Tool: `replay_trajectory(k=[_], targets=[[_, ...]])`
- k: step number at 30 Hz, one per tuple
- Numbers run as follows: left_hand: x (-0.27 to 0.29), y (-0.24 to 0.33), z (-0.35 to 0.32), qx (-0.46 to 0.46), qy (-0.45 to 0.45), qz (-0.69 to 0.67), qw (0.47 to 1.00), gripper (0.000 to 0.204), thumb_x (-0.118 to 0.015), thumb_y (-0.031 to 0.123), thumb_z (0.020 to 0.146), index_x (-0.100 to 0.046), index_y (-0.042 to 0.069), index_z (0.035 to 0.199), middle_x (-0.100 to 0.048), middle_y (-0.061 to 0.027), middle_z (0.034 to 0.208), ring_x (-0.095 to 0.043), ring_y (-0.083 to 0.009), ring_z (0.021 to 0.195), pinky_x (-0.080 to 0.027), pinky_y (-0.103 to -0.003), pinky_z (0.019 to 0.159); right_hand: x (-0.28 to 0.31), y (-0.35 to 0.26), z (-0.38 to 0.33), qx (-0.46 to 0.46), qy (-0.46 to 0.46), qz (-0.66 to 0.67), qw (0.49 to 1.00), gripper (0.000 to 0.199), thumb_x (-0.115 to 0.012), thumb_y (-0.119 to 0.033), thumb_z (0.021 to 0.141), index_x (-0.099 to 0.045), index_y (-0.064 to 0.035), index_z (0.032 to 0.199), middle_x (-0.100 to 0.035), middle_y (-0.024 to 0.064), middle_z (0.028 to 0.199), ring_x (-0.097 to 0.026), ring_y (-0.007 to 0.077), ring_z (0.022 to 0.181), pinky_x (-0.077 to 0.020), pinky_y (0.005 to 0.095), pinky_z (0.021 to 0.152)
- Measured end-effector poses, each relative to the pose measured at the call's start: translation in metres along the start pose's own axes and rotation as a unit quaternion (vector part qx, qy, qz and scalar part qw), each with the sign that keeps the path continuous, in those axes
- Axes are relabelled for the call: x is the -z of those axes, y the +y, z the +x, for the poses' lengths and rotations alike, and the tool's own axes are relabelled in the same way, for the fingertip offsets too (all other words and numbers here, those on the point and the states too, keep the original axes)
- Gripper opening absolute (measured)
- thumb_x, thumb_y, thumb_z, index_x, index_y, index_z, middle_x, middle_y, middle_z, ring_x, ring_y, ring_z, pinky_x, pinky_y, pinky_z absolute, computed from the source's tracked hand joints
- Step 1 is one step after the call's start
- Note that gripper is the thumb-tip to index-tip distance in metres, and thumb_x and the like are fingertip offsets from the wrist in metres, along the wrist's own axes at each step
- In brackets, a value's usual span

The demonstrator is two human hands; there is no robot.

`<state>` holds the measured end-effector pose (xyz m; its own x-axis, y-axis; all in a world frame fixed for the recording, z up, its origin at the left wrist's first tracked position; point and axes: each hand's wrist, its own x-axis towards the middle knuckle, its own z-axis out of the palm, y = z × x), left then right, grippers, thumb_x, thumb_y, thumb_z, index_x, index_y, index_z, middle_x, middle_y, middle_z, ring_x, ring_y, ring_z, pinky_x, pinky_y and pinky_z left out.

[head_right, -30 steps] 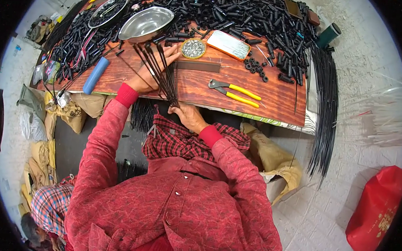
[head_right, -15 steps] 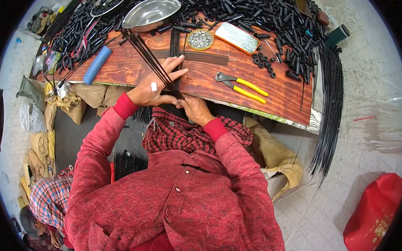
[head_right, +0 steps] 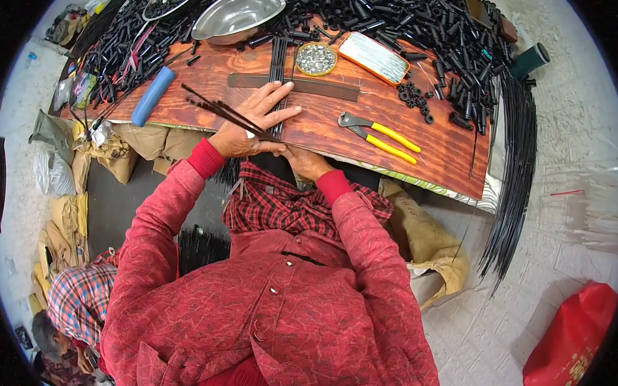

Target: Assembling black wires and connecting them to plastic components at a factory workbench.

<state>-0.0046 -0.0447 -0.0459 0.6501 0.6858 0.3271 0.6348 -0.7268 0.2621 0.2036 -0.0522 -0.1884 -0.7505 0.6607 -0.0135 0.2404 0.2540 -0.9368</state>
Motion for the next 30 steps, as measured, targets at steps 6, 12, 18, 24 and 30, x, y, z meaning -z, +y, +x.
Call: replay_trajectory(k=[6, 12, 18, 24, 30], targets=[[0.000, 0.004, 0.012, -0.002, -0.002, -0.012, 1.000, 0.091, -0.088, 0.042, 0.071, -0.051, 0.024, 0.152, -0.029, -0.0137, 0.167, -0.031, -0.0424, 0.151, -0.034, -0.054, 0.121, -0.004, 0.045, 0.002, -0.038, 0.045, -0.091, 0.994, 0.041, -0.044, -0.033, 0.110, -0.062, -0.0061, 0.136, -0.064, 0.0213, 0.134, -0.056, 0.0363, 0.130, -0.0397, 0.0411, 0.112], [-0.004, 0.001, -0.004, 0.014, -0.006, 0.010, 1.000, 0.091, -0.087, 0.046, 0.073, -0.049, 0.024, 0.153, -0.026, -0.0139, 0.169, -0.026, -0.0420, 0.153, -0.030, -0.056, 0.123, -0.001, -0.019, -0.019, -0.068, 0.081, -0.159, 0.982, 0.058, -0.069, -0.034, 0.092, -0.055, -0.0042, 0.141, -0.056, 0.0276, 0.140, -0.051, 0.0458, 0.133, -0.0410, 0.0488, 0.111], [-0.005, 0.003, -0.006, -0.002, 0.005, 0.038, 0.999, 0.093, -0.085, 0.047, 0.073, -0.046, 0.022, 0.154, -0.028, -0.0136, 0.168, -0.029, -0.0422, 0.152, -0.033, -0.057, 0.121, 0.042, -0.146, -0.063, -0.120, -0.047, -0.213, 0.968, 0.033, -0.071, -0.027, 0.091, -0.071, -0.0031, 0.113, -0.073, 0.0191, 0.104, -0.071, 0.0377, 0.094, -0.0553, 0.0423, 0.082], [-0.007, 0.003, -0.004, -0.003, 0.024, 0.054, 0.998, 0.079, -0.079, 0.046, 0.078, -0.052, 0.015, 0.146, -0.030, -0.0150, 0.167, -0.032, -0.0429, 0.150, -0.034, -0.057, 0.120, 0.073, -0.227, -0.031, 0.149, 0.268, -0.238, 0.922, 0.036, -0.084, -0.018, 0.079, -0.070, -0.0063, 0.110, -0.072, 0.0110, 0.109, -0.069, 0.0325, 0.100, -0.0543, 0.0411, 0.088], [-0.029, -0.020, -0.012, -0.026, 0.118, -0.087, 0.989, 0.078, -0.086, 0.036, 0.077, -0.055, 0.014, 0.144, -0.048, -0.0157, 0.154, -0.039, -0.0398, 0.147, -0.036, -0.051, 0.119, 0.063, -0.219, 0.006, 0.240, 0.193, -0.204, 0.929, 0.037, -0.084, -0.023, 0.077, -0.075, -0.0104, 0.110, -0.072, 0.0101, 0.108, -0.065, 0.0347, 0.098, -0.0523, 0.0429, 0.088]])
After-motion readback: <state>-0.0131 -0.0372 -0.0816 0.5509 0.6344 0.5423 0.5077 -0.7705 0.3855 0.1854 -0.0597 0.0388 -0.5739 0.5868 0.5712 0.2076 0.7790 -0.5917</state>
